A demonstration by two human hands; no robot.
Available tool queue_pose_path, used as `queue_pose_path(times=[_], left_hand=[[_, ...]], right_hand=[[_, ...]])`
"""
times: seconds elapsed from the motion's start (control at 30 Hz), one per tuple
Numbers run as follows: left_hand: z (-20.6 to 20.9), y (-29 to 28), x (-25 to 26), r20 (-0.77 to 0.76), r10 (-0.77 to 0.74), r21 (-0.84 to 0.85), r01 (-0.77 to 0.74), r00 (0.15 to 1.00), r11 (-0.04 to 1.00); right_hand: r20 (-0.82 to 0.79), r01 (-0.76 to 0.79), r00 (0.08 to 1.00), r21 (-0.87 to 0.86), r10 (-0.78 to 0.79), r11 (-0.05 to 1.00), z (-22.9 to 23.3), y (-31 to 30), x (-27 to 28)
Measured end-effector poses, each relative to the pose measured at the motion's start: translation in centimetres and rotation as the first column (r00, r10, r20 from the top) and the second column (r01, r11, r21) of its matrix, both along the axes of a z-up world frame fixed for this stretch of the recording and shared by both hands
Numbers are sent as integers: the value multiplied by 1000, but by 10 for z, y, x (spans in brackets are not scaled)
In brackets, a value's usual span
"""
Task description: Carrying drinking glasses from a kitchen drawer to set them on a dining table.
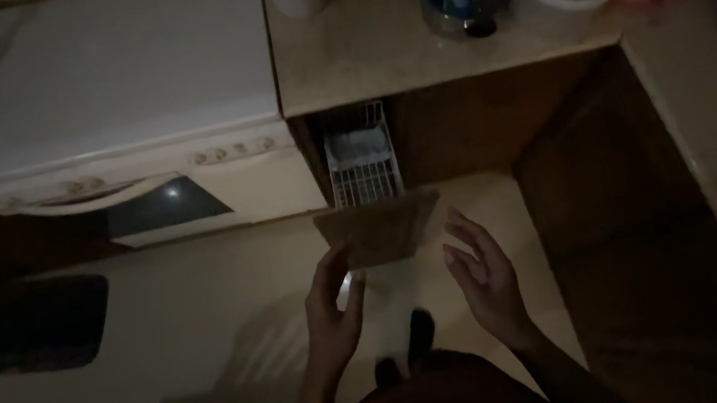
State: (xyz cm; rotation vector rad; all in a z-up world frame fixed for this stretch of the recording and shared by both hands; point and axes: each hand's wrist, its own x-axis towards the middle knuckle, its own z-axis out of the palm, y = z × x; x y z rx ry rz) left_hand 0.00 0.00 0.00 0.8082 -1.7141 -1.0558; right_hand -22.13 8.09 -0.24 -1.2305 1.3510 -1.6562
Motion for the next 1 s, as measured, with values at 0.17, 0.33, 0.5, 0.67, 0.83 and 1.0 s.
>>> queue_pose_path(times=[0.17, 0.33, 0.5, 0.67, 0.83, 1.0], left_hand=[[4, -27, -26, -3, 51, 7, -51, 999, 999], [-2, -48, -39, -41, 77, 33, -75, 996, 997], [10, -68, -48, -39, 65, 19, -65, 997, 998], [19, -81, -48, -24, 48, 31, -47, 999, 998], [32, -100, -42, 9, 16, 82, -17, 1000, 997], [24, -134, -30, 111, -8, 165, -11, 994, 986]], right_hand=[[-17, -14, 1000, 15, 14, 1000, -1, -33, -25], [-7, -47, 999, 65, 48, 997, 1, -58, -41], [-33, -73, 997, 11, 73, 997, -7, -80, -53], [1, -75, 997, 29, 75, 997, 1, -91, -49], [0, -59, 998, 114, 60, 992, 12, -108, -50], [-166, -107, 980, 18, 109, 994, -4, -142, -66]])
